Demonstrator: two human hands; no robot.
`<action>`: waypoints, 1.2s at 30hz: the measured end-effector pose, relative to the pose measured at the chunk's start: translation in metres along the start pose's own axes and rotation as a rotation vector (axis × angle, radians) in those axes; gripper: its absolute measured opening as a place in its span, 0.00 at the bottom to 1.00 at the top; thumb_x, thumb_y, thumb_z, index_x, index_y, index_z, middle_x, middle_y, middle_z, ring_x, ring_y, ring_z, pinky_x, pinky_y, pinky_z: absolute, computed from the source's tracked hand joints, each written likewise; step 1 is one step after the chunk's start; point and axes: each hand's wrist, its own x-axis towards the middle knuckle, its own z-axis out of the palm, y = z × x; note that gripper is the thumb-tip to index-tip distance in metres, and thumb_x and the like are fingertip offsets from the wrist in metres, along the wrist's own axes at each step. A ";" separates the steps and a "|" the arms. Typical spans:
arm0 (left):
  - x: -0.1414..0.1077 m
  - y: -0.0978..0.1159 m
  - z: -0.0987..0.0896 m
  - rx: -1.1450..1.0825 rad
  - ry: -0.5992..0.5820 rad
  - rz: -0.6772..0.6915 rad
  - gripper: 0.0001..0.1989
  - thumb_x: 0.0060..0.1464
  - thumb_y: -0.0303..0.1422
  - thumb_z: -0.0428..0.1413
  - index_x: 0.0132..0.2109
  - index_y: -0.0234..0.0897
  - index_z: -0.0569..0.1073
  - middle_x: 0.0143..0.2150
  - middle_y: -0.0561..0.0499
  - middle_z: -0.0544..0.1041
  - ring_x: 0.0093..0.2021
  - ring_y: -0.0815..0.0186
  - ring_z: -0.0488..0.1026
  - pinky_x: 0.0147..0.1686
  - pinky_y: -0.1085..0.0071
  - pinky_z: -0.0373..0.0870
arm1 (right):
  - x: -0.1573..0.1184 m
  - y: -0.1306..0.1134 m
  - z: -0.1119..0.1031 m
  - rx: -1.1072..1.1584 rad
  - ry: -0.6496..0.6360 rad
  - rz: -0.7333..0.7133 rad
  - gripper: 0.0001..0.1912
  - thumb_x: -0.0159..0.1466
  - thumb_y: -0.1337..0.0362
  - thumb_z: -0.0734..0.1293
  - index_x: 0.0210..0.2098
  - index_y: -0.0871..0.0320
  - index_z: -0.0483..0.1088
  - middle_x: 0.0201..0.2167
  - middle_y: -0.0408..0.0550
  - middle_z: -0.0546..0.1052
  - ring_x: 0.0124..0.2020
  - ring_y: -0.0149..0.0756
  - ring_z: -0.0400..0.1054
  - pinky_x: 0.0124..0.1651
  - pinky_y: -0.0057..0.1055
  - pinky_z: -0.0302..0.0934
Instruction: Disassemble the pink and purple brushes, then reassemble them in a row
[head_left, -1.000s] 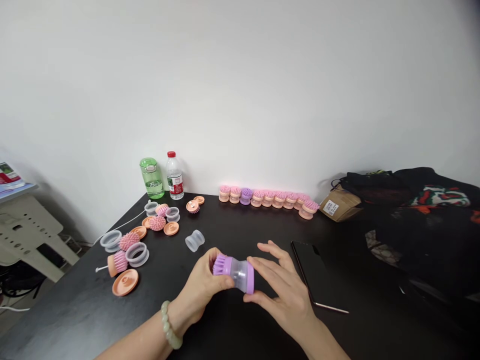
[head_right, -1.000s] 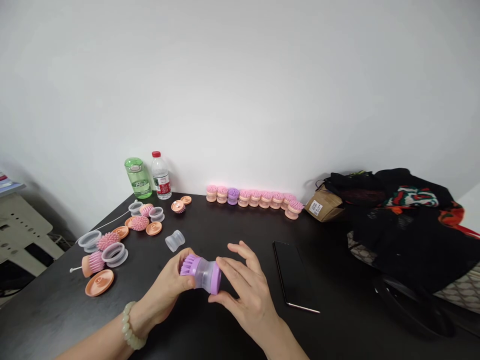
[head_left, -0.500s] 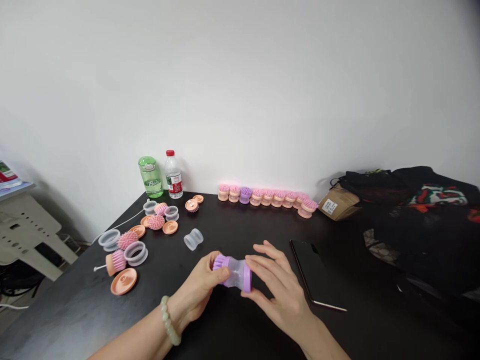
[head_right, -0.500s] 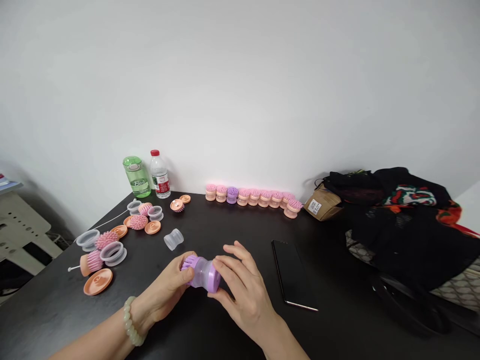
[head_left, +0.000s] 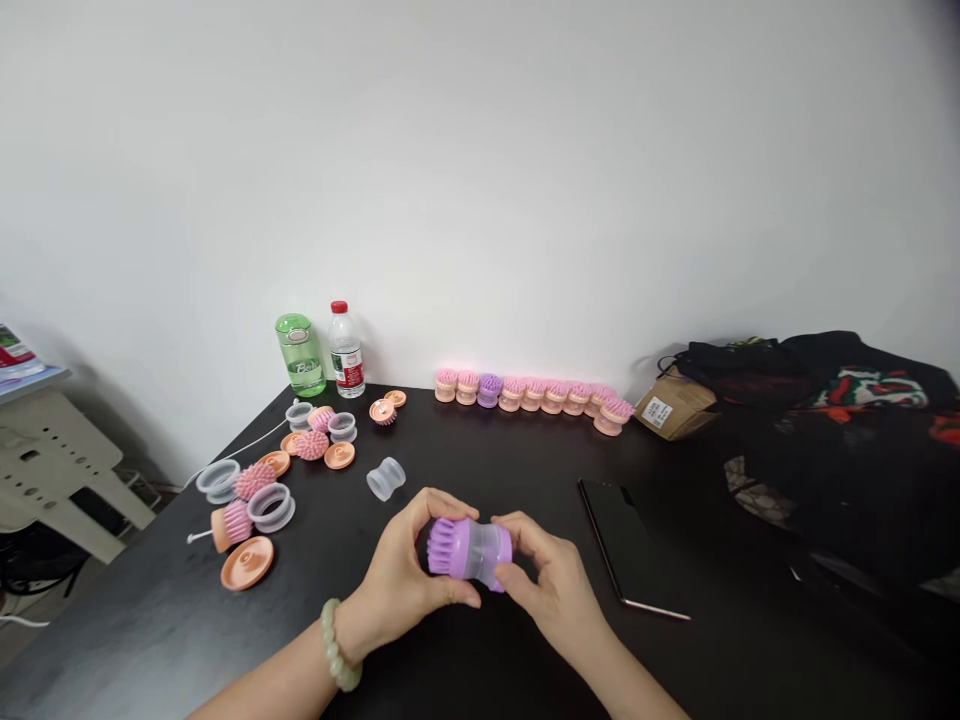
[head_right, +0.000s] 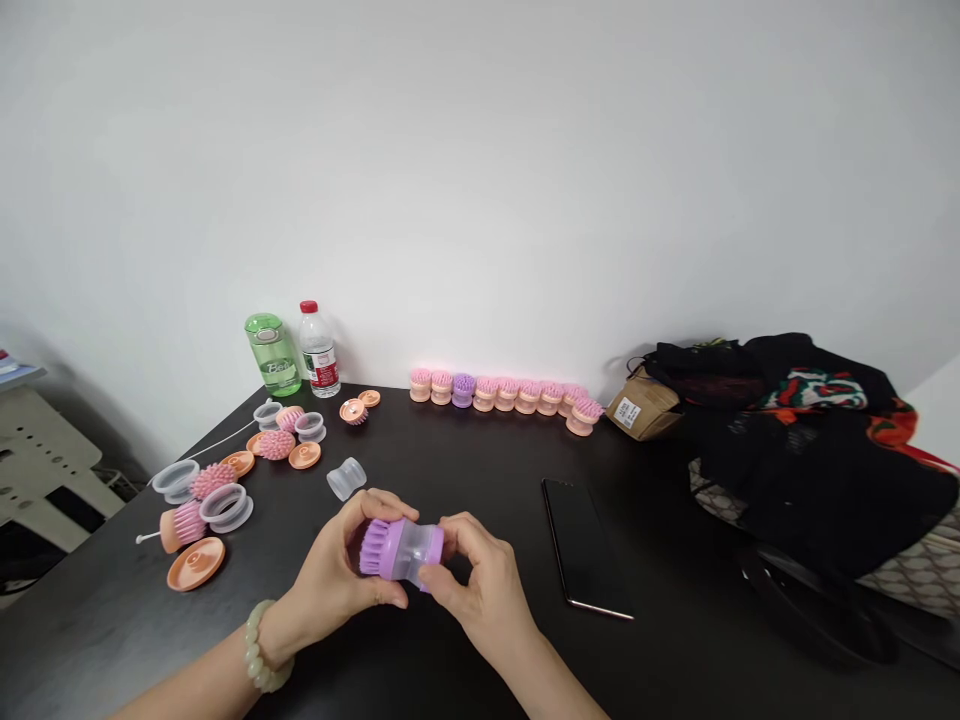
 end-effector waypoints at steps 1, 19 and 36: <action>0.000 0.001 0.000 0.024 -0.004 0.045 0.25 0.39 0.37 0.73 0.45 0.43 0.74 0.48 0.45 0.77 0.47 0.55 0.73 0.46 0.61 0.69 | -0.001 0.000 0.001 0.062 -0.044 0.083 0.28 0.64 0.38 0.61 0.28 0.56 0.71 0.23 0.44 0.74 0.24 0.34 0.69 0.28 0.29 0.65; 0.006 0.000 0.002 -0.027 0.141 -0.186 0.26 0.36 0.36 0.74 0.43 0.40 0.73 0.43 0.49 0.76 0.40 0.59 0.72 0.40 0.66 0.69 | -0.001 0.014 0.001 0.263 -0.091 0.197 0.35 0.67 0.36 0.55 0.52 0.56 0.74 0.38 0.53 0.81 0.42 0.47 0.77 0.51 0.46 0.70; 0.005 -0.004 0.001 0.014 0.101 -0.128 0.27 0.37 0.37 0.74 0.44 0.40 0.72 0.46 0.49 0.75 0.43 0.59 0.72 0.43 0.65 0.68 | -0.001 0.010 0.004 0.073 -0.092 0.144 0.29 0.71 0.44 0.52 0.52 0.57 0.73 0.35 0.51 0.81 0.36 0.43 0.77 0.39 0.35 0.71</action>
